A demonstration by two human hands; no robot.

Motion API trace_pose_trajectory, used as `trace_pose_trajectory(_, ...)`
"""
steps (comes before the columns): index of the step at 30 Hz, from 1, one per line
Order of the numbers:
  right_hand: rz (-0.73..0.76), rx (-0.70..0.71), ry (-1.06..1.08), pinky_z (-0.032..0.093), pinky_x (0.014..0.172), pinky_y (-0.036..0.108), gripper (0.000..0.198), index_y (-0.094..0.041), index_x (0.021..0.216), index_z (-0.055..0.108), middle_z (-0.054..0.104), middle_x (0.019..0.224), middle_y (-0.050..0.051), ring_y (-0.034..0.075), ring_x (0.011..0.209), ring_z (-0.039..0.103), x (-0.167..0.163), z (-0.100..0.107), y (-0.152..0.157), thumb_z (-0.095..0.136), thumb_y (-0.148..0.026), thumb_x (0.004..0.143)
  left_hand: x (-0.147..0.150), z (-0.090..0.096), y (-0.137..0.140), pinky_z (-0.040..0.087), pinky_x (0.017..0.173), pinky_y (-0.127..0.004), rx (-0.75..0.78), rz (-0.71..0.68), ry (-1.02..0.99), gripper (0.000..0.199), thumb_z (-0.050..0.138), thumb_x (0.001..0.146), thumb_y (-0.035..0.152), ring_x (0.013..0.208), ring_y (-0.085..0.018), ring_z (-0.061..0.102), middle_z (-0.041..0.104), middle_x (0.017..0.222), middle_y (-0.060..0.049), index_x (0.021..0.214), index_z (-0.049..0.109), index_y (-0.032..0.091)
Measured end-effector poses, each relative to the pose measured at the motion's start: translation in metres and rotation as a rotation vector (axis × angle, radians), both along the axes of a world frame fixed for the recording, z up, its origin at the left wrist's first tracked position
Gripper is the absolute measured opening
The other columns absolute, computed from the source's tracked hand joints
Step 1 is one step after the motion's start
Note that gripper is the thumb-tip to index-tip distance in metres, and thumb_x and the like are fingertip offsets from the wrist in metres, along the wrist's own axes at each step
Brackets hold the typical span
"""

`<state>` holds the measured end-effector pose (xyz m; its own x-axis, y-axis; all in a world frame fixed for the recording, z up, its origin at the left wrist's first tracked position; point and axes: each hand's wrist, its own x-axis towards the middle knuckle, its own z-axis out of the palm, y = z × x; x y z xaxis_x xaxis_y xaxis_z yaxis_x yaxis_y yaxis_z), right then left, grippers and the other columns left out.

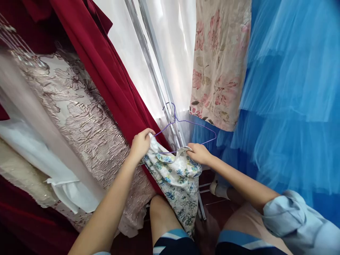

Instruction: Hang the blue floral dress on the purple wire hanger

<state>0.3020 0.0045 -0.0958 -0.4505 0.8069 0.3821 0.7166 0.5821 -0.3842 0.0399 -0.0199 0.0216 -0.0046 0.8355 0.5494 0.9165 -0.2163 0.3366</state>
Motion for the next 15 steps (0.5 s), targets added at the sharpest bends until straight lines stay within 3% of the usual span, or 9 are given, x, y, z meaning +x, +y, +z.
trace_pose_trajectory(5,0.040,-0.024,0.035,0.031,0.063,0.027,0.018,-0.019,0.079,0.062,0.067,0.088,0.004,0.018,0.080,0.061,-0.003,0.002,-0.008,0.047,-0.023,0.088,0.048,-0.006,0.007,0.044,0.078,-0.031,0.077,-0.044,0.090,0.028,0.050,0.092,0.033,0.097,-0.027,0.067,0.073,0.106,-0.003,0.118,0.062,0.029)
trace_pose_trajectory(7,0.074,-0.005,0.105,0.035,0.066,0.025,0.018,-0.019,0.080,0.063,0.066,0.088,0.003,0.018,0.081,0.061,0.005,0.001,-0.008,0.047,-0.022,0.088,0.052,-0.009,0.008,0.044,0.078,-0.031,0.094,-0.034,0.103,0.029,0.049,0.094,0.036,0.098,-0.028,0.067,0.073,0.107,-0.003,0.120,0.059,0.030)
trace_pose_trajectory(10,0.120,0.062,0.323,0.042,0.080,0.026,0.019,-0.020,0.085,0.065,0.064,0.104,0.004,0.018,0.094,0.061,0.027,-0.004,-0.002,0.047,-0.023,0.089,0.045,-0.016,0.007,0.042,0.074,-0.029,0.102,-0.038,0.122,0.029,0.045,0.097,0.041,0.093,-0.027,0.068,0.074,0.100,-0.004,0.115,0.064,0.029)
trace_pose_trajectory(13,-0.015,0.205,0.561,0.042,0.096,0.032,0.021,-0.019,0.088,0.066,0.056,0.121,0.010,0.022,0.115,0.055,0.056,-0.009,0.012,0.047,-0.027,0.090,0.039,-0.021,0.008,0.040,0.069,-0.028,0.107,-0.047,0.133,0.030,0.044,0.097,0.043,0.088,-0.025,0.068,0.074,0.095,-0.004,0.108,0.068,0.028)
trace_pose_trajectory(15,-0.171,0.241,0.588,0.038,0.104,0.037,0.025,-0.017,0.095,0.065,0.052,0.126,0.014,0.025,0.126,0.046,0.077,-0.009,0.026,0.042,-0.028,0.092,0.039,-0.021,0.008,0.039,0.067,-0.027,0.109,-0.078,0.120,0.030,0.044,0.096,0.042,0.084,-0.024,0.067,0.073,0.091,-0.004,0.104,0.068,0.027)
